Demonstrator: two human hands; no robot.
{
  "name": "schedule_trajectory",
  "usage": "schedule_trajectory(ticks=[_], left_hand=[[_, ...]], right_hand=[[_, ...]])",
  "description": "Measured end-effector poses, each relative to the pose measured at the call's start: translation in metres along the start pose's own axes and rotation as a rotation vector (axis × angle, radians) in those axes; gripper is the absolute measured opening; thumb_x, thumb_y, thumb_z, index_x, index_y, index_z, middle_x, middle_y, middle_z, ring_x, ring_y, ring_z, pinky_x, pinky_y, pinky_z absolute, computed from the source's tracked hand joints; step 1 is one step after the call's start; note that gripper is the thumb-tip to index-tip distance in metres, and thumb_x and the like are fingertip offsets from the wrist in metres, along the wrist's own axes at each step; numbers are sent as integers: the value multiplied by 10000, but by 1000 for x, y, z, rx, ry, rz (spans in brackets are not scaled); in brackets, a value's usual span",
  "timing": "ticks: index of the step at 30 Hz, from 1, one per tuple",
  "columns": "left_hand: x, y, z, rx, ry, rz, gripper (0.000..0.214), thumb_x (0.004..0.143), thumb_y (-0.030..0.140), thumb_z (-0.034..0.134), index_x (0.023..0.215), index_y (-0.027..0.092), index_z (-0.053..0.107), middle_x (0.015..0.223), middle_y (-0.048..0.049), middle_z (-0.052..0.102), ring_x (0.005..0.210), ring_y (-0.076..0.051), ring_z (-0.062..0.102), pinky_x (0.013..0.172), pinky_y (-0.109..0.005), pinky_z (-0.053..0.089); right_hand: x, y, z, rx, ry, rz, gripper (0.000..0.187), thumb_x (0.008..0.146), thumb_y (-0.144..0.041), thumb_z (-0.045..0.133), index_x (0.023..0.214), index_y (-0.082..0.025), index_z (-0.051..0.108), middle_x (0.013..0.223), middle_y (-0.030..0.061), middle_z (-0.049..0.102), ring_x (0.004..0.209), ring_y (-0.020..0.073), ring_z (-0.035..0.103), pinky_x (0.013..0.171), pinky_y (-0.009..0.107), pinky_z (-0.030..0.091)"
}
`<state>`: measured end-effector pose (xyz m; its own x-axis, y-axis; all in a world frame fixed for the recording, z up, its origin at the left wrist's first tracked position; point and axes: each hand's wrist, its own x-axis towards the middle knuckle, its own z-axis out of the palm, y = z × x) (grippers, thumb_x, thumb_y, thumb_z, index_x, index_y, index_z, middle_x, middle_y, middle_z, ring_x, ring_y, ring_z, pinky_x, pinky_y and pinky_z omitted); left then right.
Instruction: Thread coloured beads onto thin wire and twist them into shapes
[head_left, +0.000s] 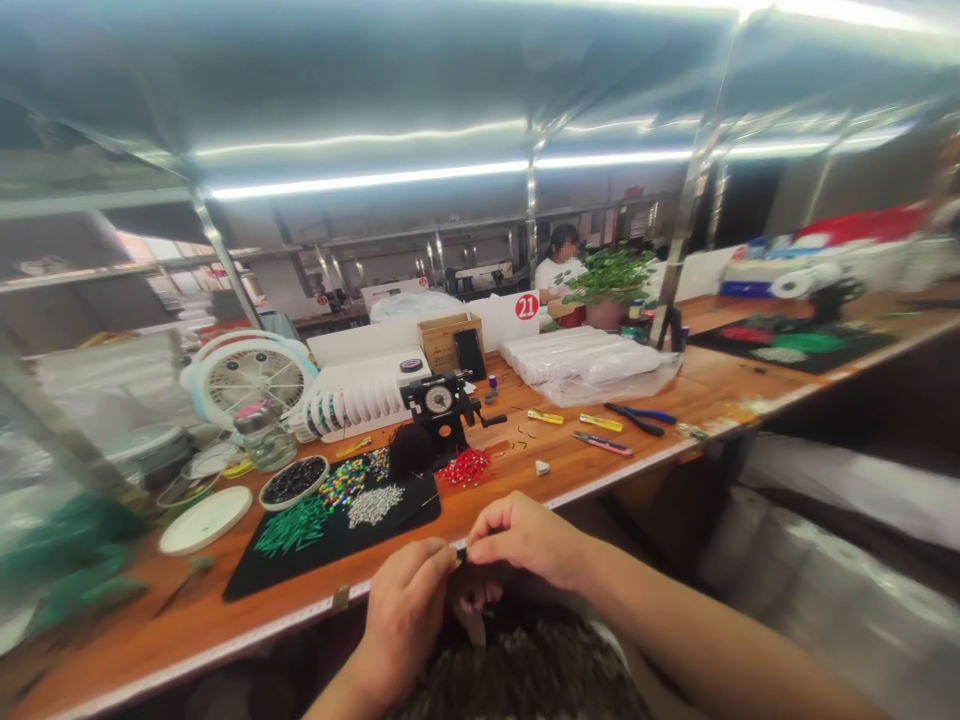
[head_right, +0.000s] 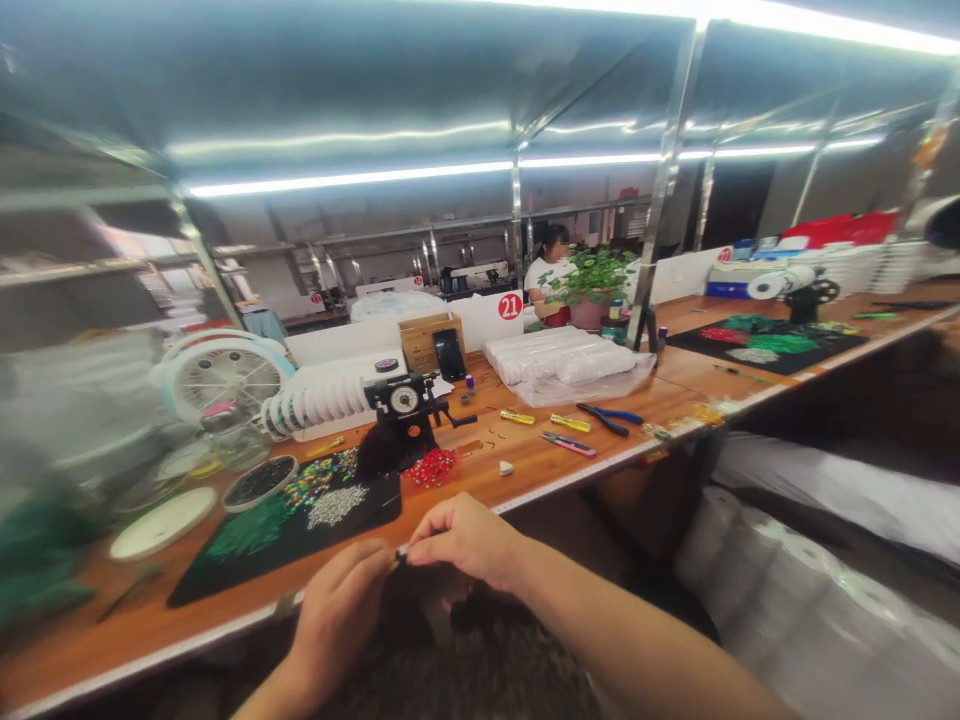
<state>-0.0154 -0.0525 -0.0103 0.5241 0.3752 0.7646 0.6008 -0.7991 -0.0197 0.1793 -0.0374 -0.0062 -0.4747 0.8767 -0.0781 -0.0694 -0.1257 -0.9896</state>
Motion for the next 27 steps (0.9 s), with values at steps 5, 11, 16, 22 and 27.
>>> schedule_trajectory(ticks=[5, 11, 16, 22, 27], left_hand=[[3, -4, 1, 5, -8, 11, 156, 853, 86, 479, 870, 186, 597, 767, -37, 659, 666, -120, 616, 629, -207, 492], [4, -4, 4, -80, -73, -98, 150, 874, 118, 451, 826, 187, 575, 754, -32, 631, 663, -123, 602, 625, -213, 478], [9, 6, -1, -223, -139, -272, 174, 889, 168, 434, 740, 195, 520, 671, 5, 566, 590, -111, 546, 557, -197, 436], [15, 18, -10, -371, -149, -404, 214, 899, 208, 426, 697, 200, 497, 631, 19, 549, 565, -117, 518, 545, -204, 420], [15, 18, -10, -369, -131, -415, 201, 889, 211, 449, 691, 196, 484, 627, 29, 524, 557, -107, 502, 535, -193, 407]], right_hand=[[3, -4, -1, 41, -1, 24, 147, 622, -254, 699, 701, -134, 667, 516, -24, 597, 417, 102, 537, 424, 204, 380], [4, 4, -3, 35, -13, 25, 206, 657, -318, 698, 767, -145, 680, 534, -8, 621, 438, 127, 561, 460, 238, 430], [-4, -3, 0, -56, 25, -39, 233, 686, -370, 690, 748, -145, 689, 535, 0, 628, 489, 135, 581, 504, 239, 447], [-8, -8, -1, -55, -38, -66, 262, 701, -385, 684, 774, -134, 668, 579, 2, 630, 500, 121, 580, 528, 237, 457], [-10, -7, -1, -14, -60, -45, 327, 685, -430, 697, 787, -123, 657, 571, 9, 630, 507, 127, 593, 533, 242, 466]])
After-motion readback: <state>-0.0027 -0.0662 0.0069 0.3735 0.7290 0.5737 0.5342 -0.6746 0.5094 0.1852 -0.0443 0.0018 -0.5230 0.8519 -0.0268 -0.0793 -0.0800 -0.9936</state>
